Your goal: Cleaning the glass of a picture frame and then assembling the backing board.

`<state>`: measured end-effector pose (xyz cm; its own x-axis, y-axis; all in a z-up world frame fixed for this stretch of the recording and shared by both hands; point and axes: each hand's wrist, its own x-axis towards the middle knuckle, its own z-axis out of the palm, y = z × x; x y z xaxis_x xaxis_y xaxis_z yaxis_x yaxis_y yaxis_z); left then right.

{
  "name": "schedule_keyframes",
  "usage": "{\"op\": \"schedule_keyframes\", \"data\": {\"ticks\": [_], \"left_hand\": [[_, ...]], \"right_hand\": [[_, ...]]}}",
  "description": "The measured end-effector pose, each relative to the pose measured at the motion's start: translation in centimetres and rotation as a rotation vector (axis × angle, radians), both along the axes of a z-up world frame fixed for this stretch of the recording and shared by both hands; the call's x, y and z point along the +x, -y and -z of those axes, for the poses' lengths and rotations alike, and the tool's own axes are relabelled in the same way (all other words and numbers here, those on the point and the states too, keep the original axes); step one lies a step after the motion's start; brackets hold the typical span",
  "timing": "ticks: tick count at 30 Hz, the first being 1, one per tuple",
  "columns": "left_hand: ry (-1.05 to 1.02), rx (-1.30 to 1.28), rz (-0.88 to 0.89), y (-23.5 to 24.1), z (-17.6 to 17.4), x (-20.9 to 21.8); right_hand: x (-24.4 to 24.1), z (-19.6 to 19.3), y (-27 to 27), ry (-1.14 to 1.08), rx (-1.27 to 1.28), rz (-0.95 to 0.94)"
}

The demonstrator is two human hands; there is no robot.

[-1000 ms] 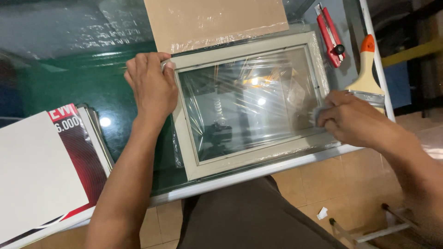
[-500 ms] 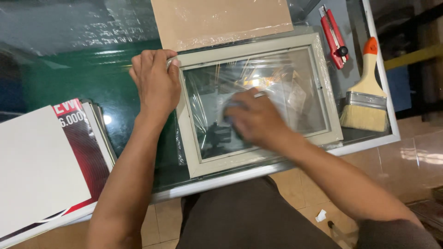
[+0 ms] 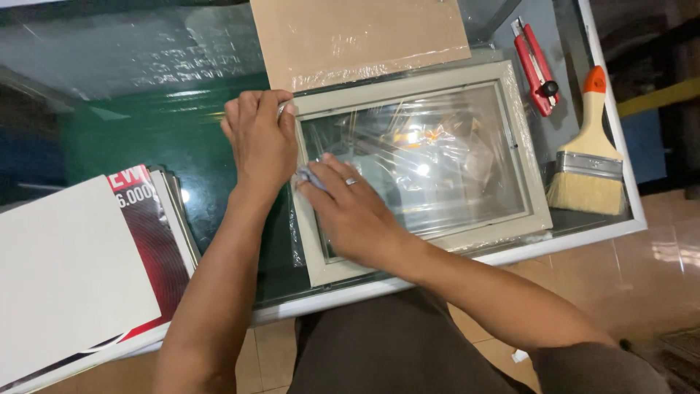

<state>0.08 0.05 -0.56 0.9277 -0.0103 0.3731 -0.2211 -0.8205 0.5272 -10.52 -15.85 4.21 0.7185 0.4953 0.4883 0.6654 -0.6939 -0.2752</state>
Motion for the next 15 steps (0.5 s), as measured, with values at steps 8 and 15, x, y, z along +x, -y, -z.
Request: {"op": "schedule_keyframes", "data": {"ticks": [8,15], "left_hand": [[0.009,-0.030,0.003,0.1,-1.4,-0.2],[-0.013,-0.027,0.013,0.0,-0.8,0.0]], "right_hand": [[3.9,3.9,20.1,0.109,-0.323,0.565],[2.7,2.2,3.2,-0.107,-0.060,0.170]]}}
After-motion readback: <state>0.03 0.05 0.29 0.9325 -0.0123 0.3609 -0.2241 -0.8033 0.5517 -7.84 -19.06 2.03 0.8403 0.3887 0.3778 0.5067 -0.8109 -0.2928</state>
